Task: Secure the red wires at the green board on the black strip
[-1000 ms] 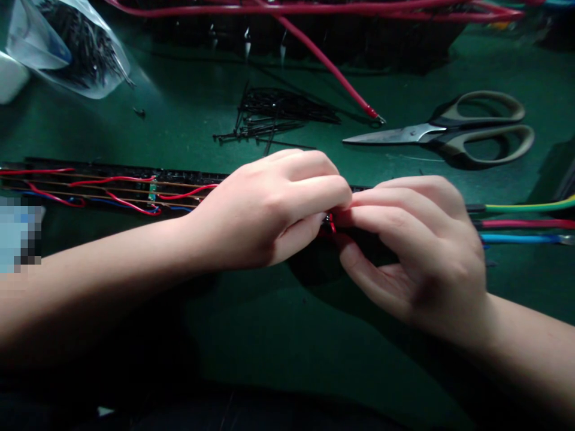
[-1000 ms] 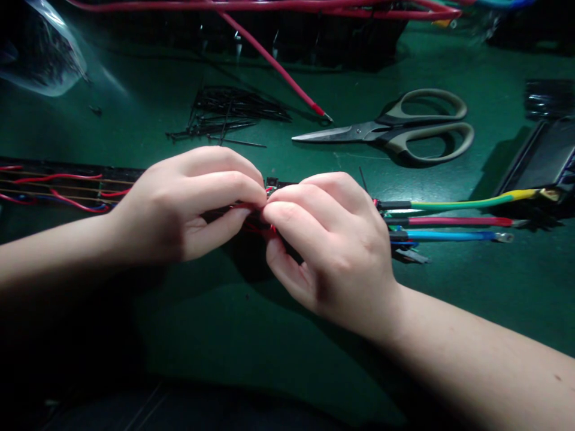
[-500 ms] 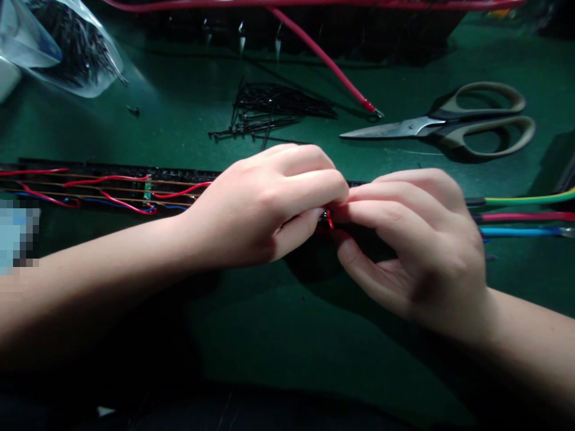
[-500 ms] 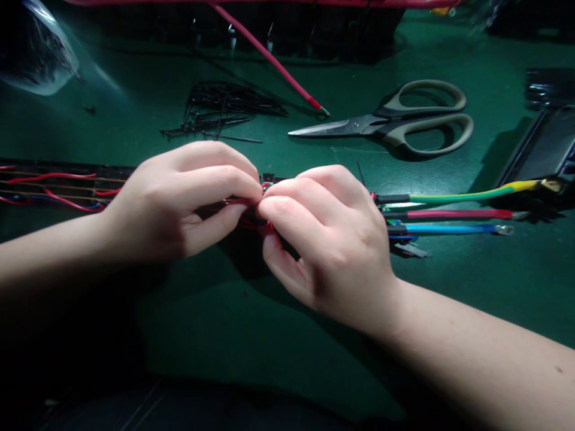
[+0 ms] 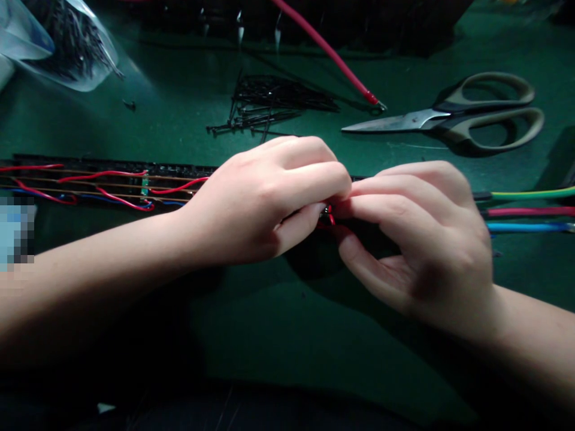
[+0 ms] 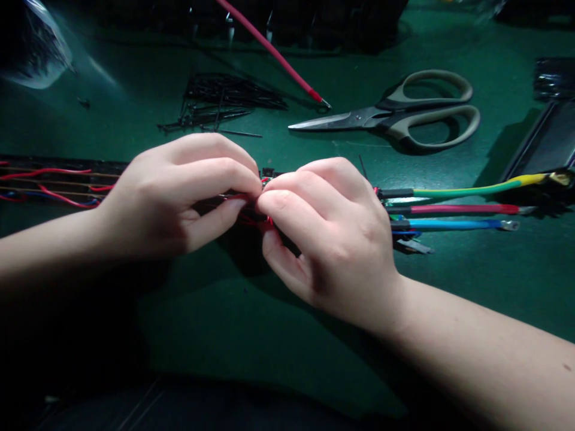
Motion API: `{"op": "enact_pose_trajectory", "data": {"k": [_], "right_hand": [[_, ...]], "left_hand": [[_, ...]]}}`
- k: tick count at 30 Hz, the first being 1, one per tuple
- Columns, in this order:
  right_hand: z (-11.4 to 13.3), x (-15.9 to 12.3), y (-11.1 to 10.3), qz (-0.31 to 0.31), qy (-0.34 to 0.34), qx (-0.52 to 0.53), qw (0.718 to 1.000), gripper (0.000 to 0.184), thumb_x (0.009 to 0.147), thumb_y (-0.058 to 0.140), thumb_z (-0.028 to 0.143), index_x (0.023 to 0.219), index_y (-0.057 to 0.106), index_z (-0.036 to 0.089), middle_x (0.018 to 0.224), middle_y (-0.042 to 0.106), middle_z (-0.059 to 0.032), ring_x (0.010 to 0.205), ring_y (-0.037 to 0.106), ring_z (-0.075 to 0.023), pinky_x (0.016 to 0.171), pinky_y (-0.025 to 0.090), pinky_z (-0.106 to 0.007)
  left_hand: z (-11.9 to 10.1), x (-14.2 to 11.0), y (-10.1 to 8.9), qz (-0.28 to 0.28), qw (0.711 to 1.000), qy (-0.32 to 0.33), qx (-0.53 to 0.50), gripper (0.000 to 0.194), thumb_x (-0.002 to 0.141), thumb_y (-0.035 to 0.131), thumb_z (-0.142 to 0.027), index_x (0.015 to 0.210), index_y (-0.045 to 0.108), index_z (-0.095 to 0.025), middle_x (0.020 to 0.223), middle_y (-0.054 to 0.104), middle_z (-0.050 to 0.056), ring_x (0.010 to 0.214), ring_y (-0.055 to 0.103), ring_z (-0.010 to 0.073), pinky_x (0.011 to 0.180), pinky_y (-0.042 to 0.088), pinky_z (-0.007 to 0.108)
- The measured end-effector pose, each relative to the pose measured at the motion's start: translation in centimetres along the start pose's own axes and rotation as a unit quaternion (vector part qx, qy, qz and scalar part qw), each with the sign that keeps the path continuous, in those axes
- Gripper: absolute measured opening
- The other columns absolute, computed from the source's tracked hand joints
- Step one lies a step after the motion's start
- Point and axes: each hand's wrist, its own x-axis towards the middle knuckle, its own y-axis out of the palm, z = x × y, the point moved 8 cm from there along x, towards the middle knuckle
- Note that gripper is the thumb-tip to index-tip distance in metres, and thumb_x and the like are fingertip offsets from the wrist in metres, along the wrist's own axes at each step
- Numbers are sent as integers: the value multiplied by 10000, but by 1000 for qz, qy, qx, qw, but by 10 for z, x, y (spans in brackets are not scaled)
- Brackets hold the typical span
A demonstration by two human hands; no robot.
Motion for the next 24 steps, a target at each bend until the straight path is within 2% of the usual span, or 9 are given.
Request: {"op": "enact_pose_trajectory", "data": {"k": [12, 24], "right_hand": [[0, 1, 0, 40, -8, 6, 999, 213, 864, 710, 155, 1047, 661, 252, 1083, 785, -74, 983, 709, -299, 856, 591, -480], [1, 1, -1, 19, -22, 9, 1000, 196, 856, 711, 125, 1022, 649, 210, 1057, 789, -90, 960, 701, -275, 856, 609, -454]], "left_hand": [[-2, 0, -1, -11, 1000, 15, 1, 229, 936, 511, -127, 977, 710, -232, 1027, 730, 32, 985, 712, 202, 829, 607, 354], [0, 1, 0, -2, 1000, 3, 2, 232, 945, 498, -153, 988, 702, -253, 1039, 724, 23, 1002, 715, 205, 847, 615, 366]]}}
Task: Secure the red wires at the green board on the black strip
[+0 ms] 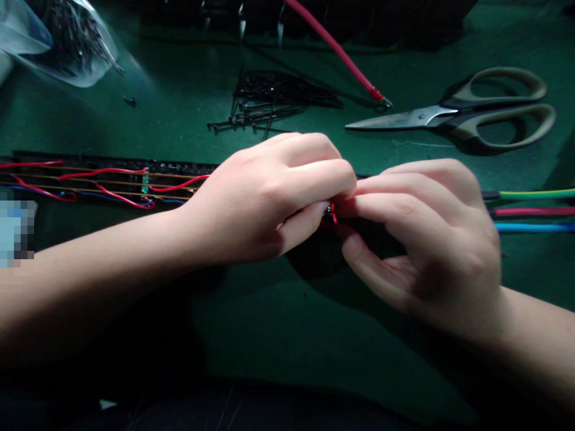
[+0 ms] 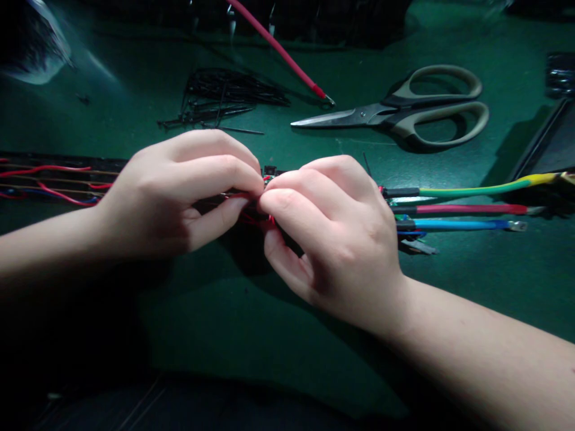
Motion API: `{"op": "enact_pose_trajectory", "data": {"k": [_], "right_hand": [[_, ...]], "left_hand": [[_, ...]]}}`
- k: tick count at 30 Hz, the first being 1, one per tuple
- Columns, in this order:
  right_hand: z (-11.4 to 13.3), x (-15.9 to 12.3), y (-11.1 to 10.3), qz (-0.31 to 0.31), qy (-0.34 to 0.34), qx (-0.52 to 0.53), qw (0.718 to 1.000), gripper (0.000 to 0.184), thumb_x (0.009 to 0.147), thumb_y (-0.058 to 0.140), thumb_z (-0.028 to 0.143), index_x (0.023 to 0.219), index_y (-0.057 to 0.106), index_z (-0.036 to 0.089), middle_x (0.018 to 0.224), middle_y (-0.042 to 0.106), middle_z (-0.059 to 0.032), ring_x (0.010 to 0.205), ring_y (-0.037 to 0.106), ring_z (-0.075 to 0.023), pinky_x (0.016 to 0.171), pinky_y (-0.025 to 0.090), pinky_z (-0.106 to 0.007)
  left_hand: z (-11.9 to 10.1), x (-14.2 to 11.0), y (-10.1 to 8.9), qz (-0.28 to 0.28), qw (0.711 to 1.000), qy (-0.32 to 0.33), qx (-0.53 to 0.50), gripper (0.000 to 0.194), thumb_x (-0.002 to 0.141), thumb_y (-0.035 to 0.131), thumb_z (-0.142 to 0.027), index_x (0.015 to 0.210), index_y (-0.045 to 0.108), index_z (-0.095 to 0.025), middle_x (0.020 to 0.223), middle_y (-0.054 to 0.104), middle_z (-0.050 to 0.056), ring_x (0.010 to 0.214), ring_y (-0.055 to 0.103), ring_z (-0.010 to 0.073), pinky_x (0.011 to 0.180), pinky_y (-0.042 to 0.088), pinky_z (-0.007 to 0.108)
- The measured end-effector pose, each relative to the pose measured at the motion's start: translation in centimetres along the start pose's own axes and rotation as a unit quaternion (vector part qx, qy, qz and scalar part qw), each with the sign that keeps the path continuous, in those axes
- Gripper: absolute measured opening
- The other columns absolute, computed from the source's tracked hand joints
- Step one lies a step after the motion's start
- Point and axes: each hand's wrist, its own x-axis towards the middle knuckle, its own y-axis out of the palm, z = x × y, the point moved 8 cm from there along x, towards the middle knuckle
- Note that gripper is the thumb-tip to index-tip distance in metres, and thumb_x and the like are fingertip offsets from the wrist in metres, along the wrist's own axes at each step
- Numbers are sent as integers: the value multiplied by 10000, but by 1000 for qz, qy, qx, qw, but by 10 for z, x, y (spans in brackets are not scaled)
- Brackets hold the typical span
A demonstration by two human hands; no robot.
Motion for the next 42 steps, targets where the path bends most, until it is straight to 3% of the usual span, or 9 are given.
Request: {"op": "enact_pose_trajectory", "data": {"k": [5, 17, 28, 42], "right_hand": [[-1, -1, -1, -23, 17, 4, 1000, 195, 863, 713, 118, 1021, 649, 211, 1040, 790, -86, 956, 694, -270, 871, 591, -447], [-1, 2, -1, 0, 9, -4, 1000, 196, 869, 715, 145, 1016, 657, 262, 1055, 797, -63, 925, 710, -275, 832, 599, -455], [1, 3, -2, -8, 4, 0, 1000, 162, 856, 721, 112, 987, 665, 189, 1019, 801, -118, 900, 709, -288, 849, 606, -452], [1, 3, -2, -13, 13, 4, 1000, 195, 858, 715, 89, 1003, 648, 201, 1011, 804, -108, 904, 721, -287, 846, 614, -463]], "left_hand": [[1, -1, 1, 8, 1000, -4, -3, 224, 960, 490, -168, 998, 690, -263, 1066, 719, 22, 1016, 712, 205, 863, 612, 366], [2, -2, 2, 4, 1000, 5, -5, 203, 972, 487, -181, 1002, 669, -266, 1074, 721, 25, 1009, 715, 199, 875, 611, 366], [0, -2, 1, -4, 999, 33, -1, 215, 1005, 458, -194, 1013, 668, -241, 1067, 712, 32, 983, 711, 193, 847, 602, 347], [-1, -2, 0, -7, 1000, 31, 0, 207, 998, 468, -182, 1011, 662, -253, 1060, 716, 18, 986, 716, 185, 853, 613, 349]]}}
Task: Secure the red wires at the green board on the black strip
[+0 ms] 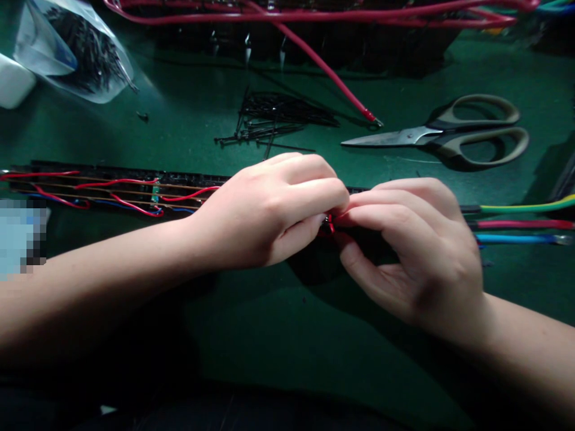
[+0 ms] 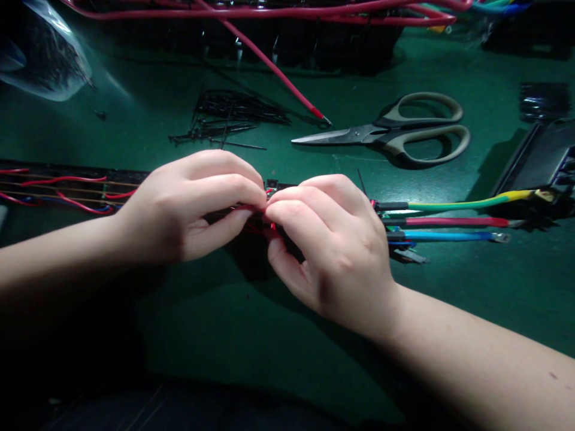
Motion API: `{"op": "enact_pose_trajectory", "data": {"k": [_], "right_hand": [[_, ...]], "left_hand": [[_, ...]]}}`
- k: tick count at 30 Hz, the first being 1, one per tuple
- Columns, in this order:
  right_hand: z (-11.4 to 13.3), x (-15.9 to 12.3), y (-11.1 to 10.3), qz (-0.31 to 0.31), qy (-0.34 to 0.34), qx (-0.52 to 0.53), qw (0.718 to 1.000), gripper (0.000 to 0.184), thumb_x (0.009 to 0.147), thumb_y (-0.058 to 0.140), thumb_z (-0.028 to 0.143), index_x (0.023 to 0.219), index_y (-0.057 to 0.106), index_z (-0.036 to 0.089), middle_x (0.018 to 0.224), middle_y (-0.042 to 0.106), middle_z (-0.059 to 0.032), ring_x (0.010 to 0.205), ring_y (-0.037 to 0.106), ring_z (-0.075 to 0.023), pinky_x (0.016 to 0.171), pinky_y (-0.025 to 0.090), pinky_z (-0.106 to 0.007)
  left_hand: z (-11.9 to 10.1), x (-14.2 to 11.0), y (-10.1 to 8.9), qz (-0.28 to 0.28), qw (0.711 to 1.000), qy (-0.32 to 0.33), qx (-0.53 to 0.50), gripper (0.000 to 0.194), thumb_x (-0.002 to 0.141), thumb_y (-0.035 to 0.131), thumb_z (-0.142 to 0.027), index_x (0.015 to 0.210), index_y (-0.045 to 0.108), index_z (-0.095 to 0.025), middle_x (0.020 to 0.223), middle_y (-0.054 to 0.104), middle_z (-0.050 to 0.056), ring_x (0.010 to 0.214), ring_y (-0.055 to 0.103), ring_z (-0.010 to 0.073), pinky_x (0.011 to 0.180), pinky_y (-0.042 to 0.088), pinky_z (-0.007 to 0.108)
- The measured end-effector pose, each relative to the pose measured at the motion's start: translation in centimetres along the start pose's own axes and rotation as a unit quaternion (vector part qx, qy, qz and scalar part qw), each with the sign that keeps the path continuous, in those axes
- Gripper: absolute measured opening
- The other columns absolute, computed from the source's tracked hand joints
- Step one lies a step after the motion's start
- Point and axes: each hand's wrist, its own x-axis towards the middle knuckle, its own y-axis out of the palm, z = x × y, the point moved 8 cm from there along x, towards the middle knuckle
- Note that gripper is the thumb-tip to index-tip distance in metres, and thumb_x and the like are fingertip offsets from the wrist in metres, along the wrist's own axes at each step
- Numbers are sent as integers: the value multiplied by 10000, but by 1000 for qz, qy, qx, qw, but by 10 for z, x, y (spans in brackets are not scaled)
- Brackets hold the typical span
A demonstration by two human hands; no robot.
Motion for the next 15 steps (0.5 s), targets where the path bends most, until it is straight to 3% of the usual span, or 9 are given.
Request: {"op": "enact_pose_trajectory", "data": {"k": [15], "right_hand": [[0, 0, 1, 6, -8, -4, 1000, 165, 872, 713, 109, 1005, 654, 186, 1020, 798, -127, 907, 705, -297, 848, 601, -472]], "left_hand": [[0, 0, 1, 4, 1000, -2, 4, 211, 985, 465, -169, 1010, 656, -255, 1067, 717, 19, 996, 719, 190, 856, 620, 360]]}}
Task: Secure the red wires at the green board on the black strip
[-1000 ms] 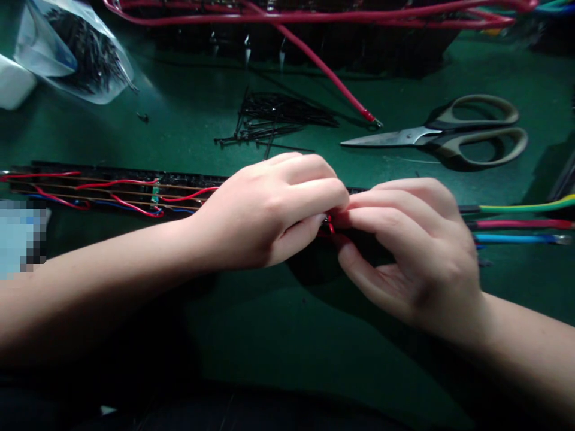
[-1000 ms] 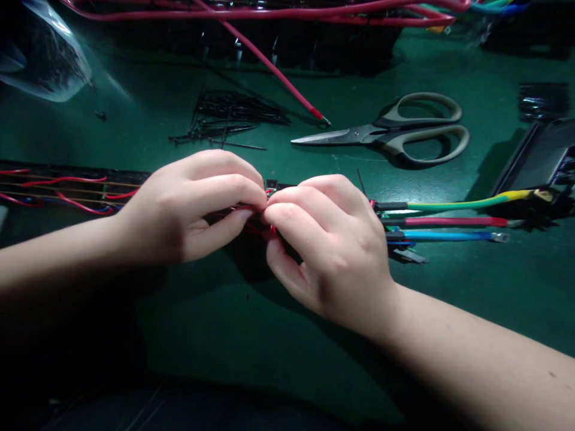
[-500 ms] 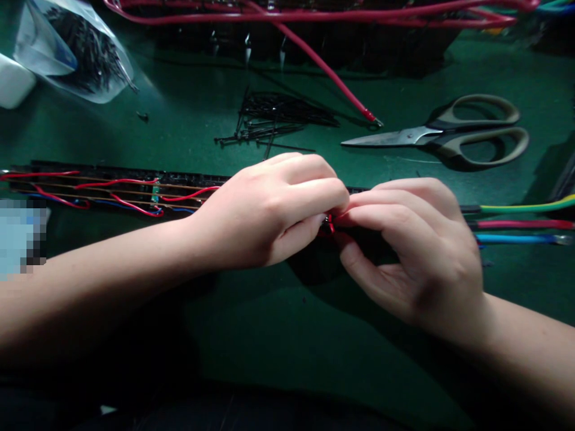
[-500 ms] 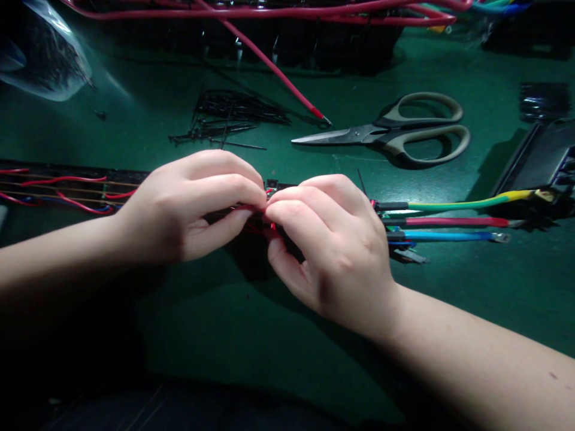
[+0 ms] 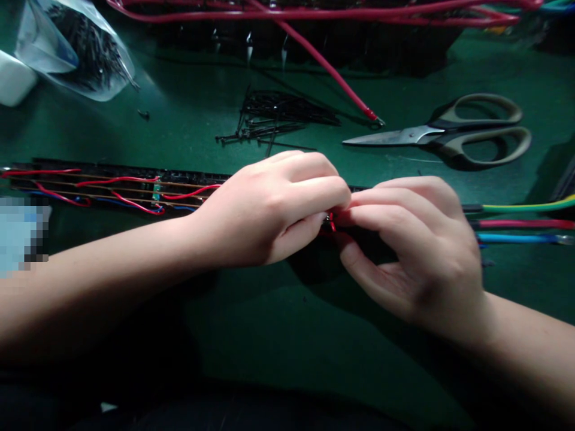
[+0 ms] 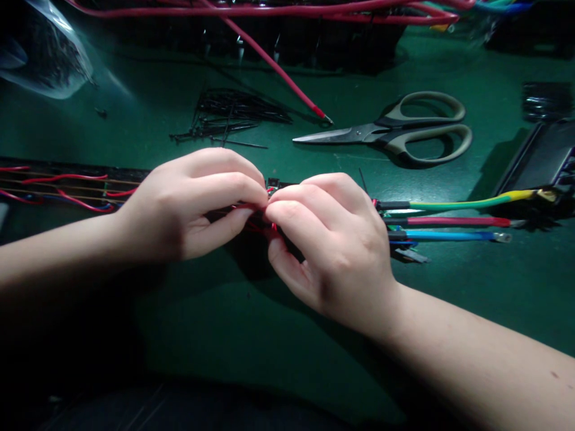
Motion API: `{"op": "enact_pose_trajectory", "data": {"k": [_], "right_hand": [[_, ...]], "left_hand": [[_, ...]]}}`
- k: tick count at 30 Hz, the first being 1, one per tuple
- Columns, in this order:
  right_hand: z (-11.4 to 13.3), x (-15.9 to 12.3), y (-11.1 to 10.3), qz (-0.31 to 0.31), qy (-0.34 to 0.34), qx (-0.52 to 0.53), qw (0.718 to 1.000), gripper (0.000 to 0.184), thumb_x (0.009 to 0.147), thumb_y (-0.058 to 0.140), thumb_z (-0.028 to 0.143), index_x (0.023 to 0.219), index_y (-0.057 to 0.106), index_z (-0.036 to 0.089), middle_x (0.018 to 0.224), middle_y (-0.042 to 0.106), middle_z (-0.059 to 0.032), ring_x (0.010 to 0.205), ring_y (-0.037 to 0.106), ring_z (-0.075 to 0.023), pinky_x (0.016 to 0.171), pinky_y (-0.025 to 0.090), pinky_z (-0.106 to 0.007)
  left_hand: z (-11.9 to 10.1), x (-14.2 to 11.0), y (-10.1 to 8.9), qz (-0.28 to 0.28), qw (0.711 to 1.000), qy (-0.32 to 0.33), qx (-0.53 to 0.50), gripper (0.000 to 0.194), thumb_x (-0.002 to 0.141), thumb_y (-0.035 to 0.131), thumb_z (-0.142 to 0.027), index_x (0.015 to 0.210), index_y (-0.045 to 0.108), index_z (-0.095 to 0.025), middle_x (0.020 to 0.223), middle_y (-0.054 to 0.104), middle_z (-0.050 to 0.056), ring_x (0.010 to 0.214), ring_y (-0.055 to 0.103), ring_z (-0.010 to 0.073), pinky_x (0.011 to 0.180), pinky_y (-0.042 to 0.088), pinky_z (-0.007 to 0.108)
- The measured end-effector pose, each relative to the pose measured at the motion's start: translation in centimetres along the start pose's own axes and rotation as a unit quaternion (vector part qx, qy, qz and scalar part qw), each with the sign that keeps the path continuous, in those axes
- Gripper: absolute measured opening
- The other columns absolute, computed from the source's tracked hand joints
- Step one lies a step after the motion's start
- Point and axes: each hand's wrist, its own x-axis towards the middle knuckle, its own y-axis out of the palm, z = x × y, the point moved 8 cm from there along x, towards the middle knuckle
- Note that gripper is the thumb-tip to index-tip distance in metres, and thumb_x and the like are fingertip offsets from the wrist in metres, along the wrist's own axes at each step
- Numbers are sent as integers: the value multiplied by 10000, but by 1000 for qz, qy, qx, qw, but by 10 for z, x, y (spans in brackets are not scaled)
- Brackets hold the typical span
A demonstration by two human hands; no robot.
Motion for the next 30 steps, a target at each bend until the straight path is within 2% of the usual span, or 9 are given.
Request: {"op": "enact_pose_trajectory", "data": {"k": [14, 21, 30], "right_hand": [[0, 0, 0, 1, -4, 2, 1000, 198, 853, 710, 111, 1012, 660, 218, 1027, 800, -106, 905, 713, -287, 834, 598, -462], [-1, 1, 1, 6, 5, -5, 1000, 221, 856, 707, 139, 1024, 662, 273, 1051, 806, -62, 908, 723, -289, 795, 599, -475], [-1, 1, 2, 15, -1, -5, 1000, 209, 859, 721, 142, 1015, 650, 261, 1056, 803, -75, 913, 719, -289, 807, 603, -468]], "left_hand": [[0, 0, 1, 3, 1000, 4, 2, 223, 985, 456, -170, 1030, 654, -261, 1076, 713, 16, 1005, 714, 188, 862, 609, 350], [1, 0, 0, -3, 1000, 1, -8, 206, 974, 473, -167, 1012, 652, -261, 1059, 715, 23, 985, 713, 192, 843, 609, 354], [0, 0, 0, -3, 1000, -3, -8, 198, 987, 476, -172, 1006, 655, -255, 1063, 710, 24, 994, 711, 191, 849, 597, 348]]}}
